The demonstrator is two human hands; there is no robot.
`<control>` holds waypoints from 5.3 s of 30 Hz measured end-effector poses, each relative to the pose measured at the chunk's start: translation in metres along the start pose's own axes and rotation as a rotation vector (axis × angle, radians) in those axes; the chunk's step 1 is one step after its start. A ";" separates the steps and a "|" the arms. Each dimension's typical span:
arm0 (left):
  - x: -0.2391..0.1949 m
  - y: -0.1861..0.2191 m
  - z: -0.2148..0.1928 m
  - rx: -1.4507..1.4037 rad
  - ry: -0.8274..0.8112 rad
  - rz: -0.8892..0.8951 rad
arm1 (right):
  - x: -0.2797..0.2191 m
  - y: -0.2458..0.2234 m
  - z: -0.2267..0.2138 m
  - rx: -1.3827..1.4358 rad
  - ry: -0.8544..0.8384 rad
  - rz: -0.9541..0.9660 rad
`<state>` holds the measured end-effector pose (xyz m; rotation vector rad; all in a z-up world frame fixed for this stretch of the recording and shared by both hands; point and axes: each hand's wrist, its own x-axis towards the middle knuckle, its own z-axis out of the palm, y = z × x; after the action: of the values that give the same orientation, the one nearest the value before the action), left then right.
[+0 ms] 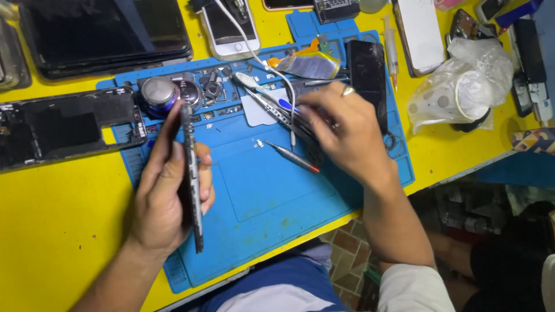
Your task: The person removes the back cover from a smartphone, then uses a small metal tool to scrape adhesive residue from the frame of a different smartphone chassis. The person handles the phone and tool with both hands on a workbench.
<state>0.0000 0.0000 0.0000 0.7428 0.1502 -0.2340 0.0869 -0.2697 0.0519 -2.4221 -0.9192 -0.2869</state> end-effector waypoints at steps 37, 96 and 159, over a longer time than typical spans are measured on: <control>0.002 0.006 0.017 0.190 0.187 -0.204 | -0.028 -0.083 0.045 0.286 -0.219 -0.405; -0.003 0.013 0.001 -0.574 -0.205 -0.187 | -0.053 -0.061 0.040 0.201 -0.392 0.049; -0.001 -0.002 0.006 -0.107 0.168 -0.009 | -0.065 -0.075 0.058 -0.006 -0.235 -0.151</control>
<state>-0.0010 -0.0055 0.0032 0.6552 0.3232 -0.1704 -0.0111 -0.2268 0.0095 -2.4318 -1.2084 -0.0581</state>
